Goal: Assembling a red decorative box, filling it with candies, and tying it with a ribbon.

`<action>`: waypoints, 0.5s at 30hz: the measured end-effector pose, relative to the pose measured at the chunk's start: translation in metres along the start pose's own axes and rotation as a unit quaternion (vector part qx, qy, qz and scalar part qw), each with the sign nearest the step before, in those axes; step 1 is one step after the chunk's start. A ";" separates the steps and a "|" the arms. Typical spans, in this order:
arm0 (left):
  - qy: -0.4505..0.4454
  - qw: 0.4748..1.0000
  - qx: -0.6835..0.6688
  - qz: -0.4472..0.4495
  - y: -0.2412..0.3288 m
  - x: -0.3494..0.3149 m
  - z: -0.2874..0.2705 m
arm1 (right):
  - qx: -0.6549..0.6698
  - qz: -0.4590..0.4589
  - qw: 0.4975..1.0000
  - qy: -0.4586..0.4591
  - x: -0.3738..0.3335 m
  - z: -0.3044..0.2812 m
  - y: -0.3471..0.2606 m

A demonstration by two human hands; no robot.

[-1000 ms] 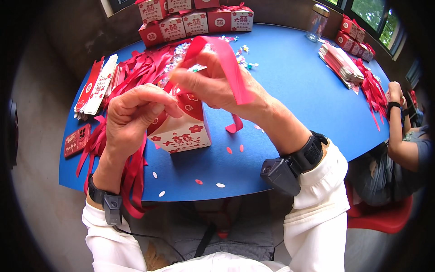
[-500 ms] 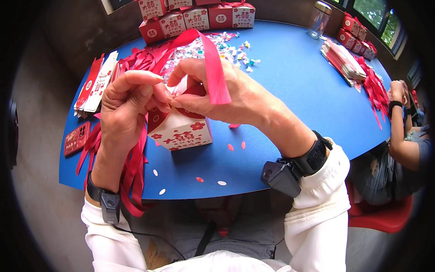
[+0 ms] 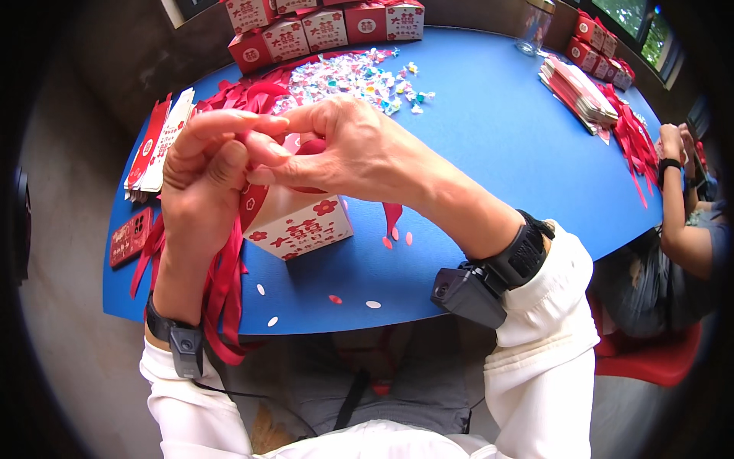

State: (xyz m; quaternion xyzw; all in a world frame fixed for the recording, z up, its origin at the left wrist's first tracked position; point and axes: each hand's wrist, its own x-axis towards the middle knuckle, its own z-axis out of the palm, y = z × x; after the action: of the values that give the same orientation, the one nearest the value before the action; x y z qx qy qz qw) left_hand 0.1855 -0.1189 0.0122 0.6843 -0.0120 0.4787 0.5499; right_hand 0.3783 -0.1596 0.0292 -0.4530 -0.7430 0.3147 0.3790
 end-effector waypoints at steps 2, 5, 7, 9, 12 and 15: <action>-0.021 0.999 0.039 -0.002 -0.002 -0.001 0.003 | 0.006 -0.011 1.000 0.002 0.000 0.001 0.004; -0.025 0.997 0.067 0.008 0.001 -0.001 0.002 | 0.044 -0.045 0.998 0.021 -0.001 0.008 0.005; -0.042 0.996 0.083 0.011 0.002 0.000 -0.001 | 0.083 -0.076 0.992 0.058 0.000 0.016 0.009; -0.038 0.993 0.110 0.015 0.002 0.000 -0.001 | 0.079 -0.062 0.994 0.041 -0.003 0.011 0.003; -0.020 0.970 0.235 0.053 0.002 -0.003 0.005 | 0.095 -0.009 0.995 0.039 -0.004 0.007 0.003; -0.035 0.908 0.406 0.099 0.005 -0.003 0.007 | 0.123 -0.003 0.990 0.070 -0.003 0.008 0.013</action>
State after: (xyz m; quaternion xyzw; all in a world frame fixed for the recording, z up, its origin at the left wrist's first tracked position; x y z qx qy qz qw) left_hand 0.1860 -0.1273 0.0143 0.8597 0.0966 0.4704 0.1740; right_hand 0.3783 -0.1578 0.0138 -0.4220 -0.6716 0.3702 0.4836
